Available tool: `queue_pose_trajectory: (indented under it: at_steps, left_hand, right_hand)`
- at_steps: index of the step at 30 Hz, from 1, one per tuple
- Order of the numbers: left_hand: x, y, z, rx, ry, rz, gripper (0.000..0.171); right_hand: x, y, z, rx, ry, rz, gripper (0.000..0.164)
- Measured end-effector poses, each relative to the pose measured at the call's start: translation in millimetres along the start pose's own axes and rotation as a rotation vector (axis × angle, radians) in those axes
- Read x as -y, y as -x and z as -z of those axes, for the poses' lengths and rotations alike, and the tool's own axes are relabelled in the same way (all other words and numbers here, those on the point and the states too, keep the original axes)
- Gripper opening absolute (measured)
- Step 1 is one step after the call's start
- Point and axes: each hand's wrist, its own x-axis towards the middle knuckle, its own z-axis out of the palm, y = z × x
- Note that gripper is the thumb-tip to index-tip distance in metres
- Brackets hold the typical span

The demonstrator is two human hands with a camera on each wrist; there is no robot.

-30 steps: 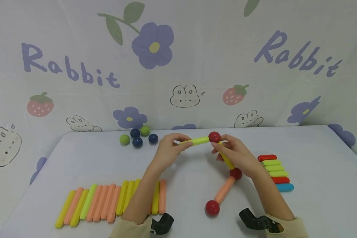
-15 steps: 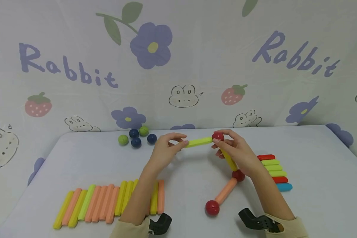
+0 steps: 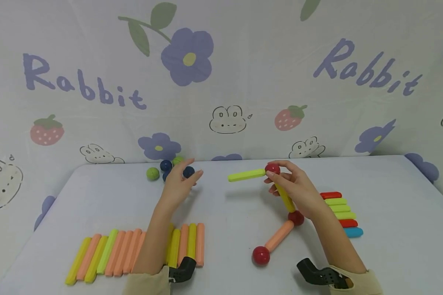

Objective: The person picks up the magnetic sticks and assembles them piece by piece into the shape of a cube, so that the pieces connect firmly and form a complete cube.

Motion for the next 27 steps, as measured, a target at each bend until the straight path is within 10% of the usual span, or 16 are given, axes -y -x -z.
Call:
queue_pose_trajectory:
  at_steps: [21,27]
  left_hand:
    - [2.7,2.0,-3.5,0.092,-0.094,0.041,0.028]
    - [-3.0,1.9,-10.5,0.311,-0.17,0.014,0.033]
  right_hand:
    - [-0.6,0.8,-1.2,-0.002,-0.015,-0.003,0.055]
    - [-0.9,0.6,-1.1,-0.007,-0.018,-0.012,0.055]
